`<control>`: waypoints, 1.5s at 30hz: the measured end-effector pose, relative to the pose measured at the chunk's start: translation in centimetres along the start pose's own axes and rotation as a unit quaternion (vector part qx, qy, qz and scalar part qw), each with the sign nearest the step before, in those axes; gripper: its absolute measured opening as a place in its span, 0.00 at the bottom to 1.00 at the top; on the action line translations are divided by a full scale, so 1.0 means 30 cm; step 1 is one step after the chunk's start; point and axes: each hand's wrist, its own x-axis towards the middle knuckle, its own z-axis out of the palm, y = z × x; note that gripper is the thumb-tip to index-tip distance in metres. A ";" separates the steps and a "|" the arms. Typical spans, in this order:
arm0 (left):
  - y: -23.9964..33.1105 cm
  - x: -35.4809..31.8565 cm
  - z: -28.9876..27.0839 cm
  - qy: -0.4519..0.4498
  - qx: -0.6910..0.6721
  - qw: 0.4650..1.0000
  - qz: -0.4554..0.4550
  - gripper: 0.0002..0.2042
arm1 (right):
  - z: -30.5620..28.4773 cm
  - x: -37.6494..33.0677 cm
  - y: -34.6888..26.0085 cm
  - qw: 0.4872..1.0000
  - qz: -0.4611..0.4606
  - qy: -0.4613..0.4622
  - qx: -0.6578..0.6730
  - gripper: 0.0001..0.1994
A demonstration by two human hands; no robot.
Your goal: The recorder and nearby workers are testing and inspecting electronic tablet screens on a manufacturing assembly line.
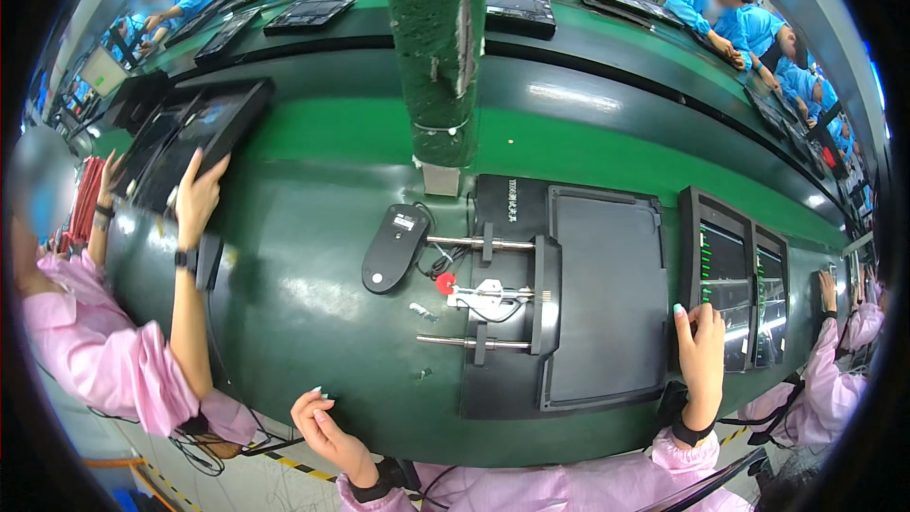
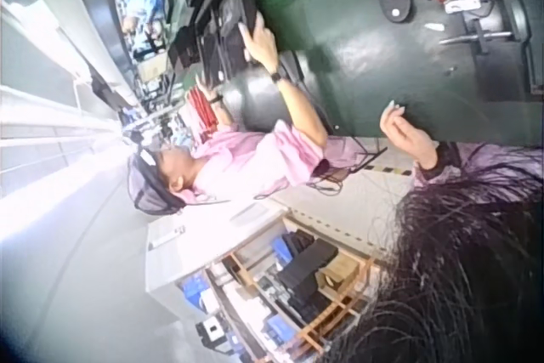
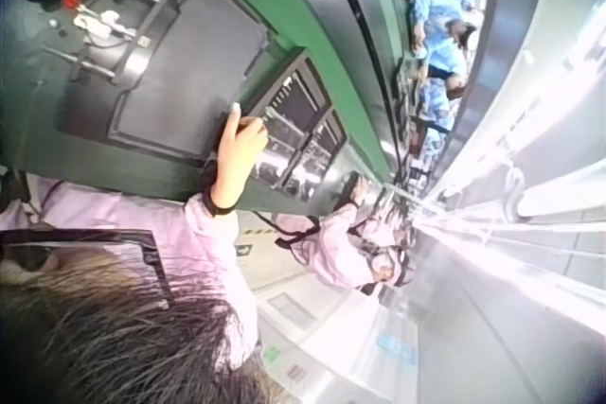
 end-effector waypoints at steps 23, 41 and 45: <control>-0.038 0.005 0.003 0.010 0.045 0.999 0.020 0.09 | -0.218 -0.002 0.412 0.961 0.049 0.124 0.241 0.11; -0.046 0.006 0.011 0.011 0.022 0.999 0.036 0.10 | -0.163 0.144 0.672 0.914 0.129 -0.087 0.375 0.28; -0.055 0.005 0.008 0.012 0.032 0.998 0.049 0.10 | -0.195 0.158 0.698 0.815 0.161 -0.001 0.557 0.24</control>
